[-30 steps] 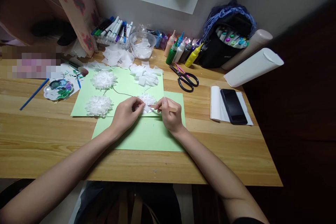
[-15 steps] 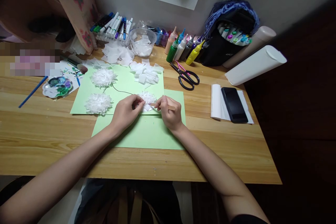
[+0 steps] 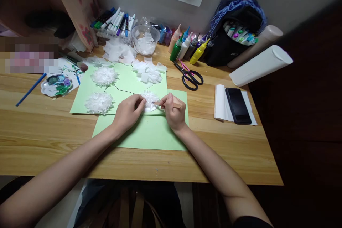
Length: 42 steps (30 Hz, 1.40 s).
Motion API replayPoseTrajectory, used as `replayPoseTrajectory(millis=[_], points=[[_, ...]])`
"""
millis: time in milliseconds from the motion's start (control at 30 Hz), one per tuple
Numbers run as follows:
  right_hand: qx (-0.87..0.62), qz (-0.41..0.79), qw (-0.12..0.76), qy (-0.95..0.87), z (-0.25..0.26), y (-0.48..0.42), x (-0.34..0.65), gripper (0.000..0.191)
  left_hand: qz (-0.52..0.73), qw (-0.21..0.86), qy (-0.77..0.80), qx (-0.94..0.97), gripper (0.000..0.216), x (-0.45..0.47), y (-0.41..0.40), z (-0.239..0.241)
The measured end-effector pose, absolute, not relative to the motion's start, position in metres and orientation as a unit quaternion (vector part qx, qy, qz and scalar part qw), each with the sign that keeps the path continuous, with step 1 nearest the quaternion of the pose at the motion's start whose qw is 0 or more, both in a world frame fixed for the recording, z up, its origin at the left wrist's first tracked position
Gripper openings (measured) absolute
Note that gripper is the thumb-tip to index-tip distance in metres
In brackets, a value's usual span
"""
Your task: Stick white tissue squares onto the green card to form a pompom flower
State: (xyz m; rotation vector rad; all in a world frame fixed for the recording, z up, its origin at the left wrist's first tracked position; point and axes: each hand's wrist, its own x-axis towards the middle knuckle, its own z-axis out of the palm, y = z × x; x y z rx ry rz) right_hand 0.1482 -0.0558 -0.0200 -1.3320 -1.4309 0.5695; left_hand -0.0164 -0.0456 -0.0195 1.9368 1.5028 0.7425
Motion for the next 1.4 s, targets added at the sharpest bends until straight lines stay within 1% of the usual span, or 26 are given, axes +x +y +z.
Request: replayPoseTrajectory(millis=[167,300,400,467,567,700,867,1033,1233,1400], points=[[-0.575,0.243,0.508,-0.593,-0.017,-0.052,0.146,0.049,0.290,0.307,0.553,0.718,0.018,-0.018,-0.047,-0.019],[-0.593,0.228,0.459,-0.621,-0.004,-0.044,0.141,0.049,0.314,0.355,0.537,0.698,0.017,-0.020,-0.047,-0.018],[-0.606,0.232,0.422,-0.633,0.005,-0.033,0.138,0.053,0.316,0.365,0.544,0.686,0.019,-0.021,-0.046,-0.018],[-0.606,0.249,0.413,-0.632,0.008,-0.025,0.138,0.055,0.314,0.367,0.552,0.680,0.020,-0.022,-0.044,-0.017],[-0.593,0.292,0.437,-0.611,0.005,-0.020,0.143,0.055,0.310,0.369,0.568,0.667,0.022,-0.022,-0.042,-0.016],[-0.563,0.313,0.511,-0.570,-0.004,-0.032,0.152,0.054,0.301,0.376,0.575,0.661,0.025,-0.023,-0.041,-0.015],[-0.516,0.236,0.516,-0.641,-0.009,-0.052,0.156,0.051,0.301,0.370,0.574,0.665,0.025,-0.023,-0.042,-0.015],[-0.459,0.169,0.479,-0.729,-0.014,-0.055,0.157,0.046,0.304,0.367,0.572,0.667,0.025,-0.023,-0.042,-0.015],[-0.457,0.139,0.429,-0.766,-0.018,-0.052,0.157,0.046,0.294,0.358,0.578,0.672,0.025,-0.023,-0.042,-0.016],[-0.481,0.140,0.457,-0.734,-0.019,-0.049,0.155,0.047,0.290,0.350,0.577,0.679,0.025,-0.023,-0.042,-0.017]])
